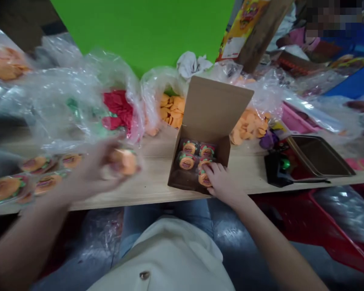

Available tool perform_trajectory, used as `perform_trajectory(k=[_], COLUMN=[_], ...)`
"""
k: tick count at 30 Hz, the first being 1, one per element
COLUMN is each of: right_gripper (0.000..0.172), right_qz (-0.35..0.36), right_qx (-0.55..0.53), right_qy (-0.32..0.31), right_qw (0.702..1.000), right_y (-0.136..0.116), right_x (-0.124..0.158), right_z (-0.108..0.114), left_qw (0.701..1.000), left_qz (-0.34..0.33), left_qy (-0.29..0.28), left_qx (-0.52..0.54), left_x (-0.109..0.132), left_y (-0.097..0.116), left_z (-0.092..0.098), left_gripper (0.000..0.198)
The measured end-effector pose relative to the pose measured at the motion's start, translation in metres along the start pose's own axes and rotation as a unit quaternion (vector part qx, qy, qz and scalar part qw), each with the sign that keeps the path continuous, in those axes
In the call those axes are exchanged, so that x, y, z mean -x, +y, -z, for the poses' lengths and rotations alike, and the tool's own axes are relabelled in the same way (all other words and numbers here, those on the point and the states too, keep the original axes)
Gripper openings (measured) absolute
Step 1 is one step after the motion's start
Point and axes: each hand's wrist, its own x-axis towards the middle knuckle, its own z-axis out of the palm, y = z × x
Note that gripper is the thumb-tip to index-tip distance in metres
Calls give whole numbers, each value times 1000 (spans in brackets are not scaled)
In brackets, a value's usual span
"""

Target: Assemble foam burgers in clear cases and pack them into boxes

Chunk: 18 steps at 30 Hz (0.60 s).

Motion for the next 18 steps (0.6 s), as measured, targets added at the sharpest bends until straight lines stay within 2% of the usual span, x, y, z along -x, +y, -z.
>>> perform_trajectory(k=[2, 3, 5, 7, 10, 13, 14, 16, 18], right_gripper=[70, 72, 74, 72, 70, 60, 55, 47, 48], right_qz=[-2, 1, 11, 16, 20, -1, -28, -119, -228], right_qx=[0, -6, -26, -50, -88, -111, -118, -145, -205], right_qy=[8, 10, 10, 12, 28, 65, 87, 150, 207], right_qw=[1000, 1000, 1000, 999, 995, 992, 989, 971, 929], right_y=[0, 1, 4, 6, 13, 32, 40, 53, 56], right_x=[0, 1, 2, 3, 5, 12, 16, 26, 34], right_z=[-7, -11, -17, -17, -3, 15, 17, 10, -13], left_qw=[997, 995, 988, 976, 956, 961, 971, 993, 997], left_qz=[-35, -47, -61, -79, -121, -130, -111, -39, 62], left_qy=[-61, -73, -106, -139, -182, -172, -143, -44, 52], left_qx=[-45, -55, -99, -151, -196, -175, -157, -99, -3], left_x=[-18, -27, -39, -46, -48, -43, -40, -31, -20], left_y=[44, 57, 67, 65, 56, 44, 39, 28, 18], left_z=[-56, -80, -115, -136, -145, -135, -130, -125, -134], left_gripper=[67, 66, 64, 64, 68, 59, 53, 45, 43])
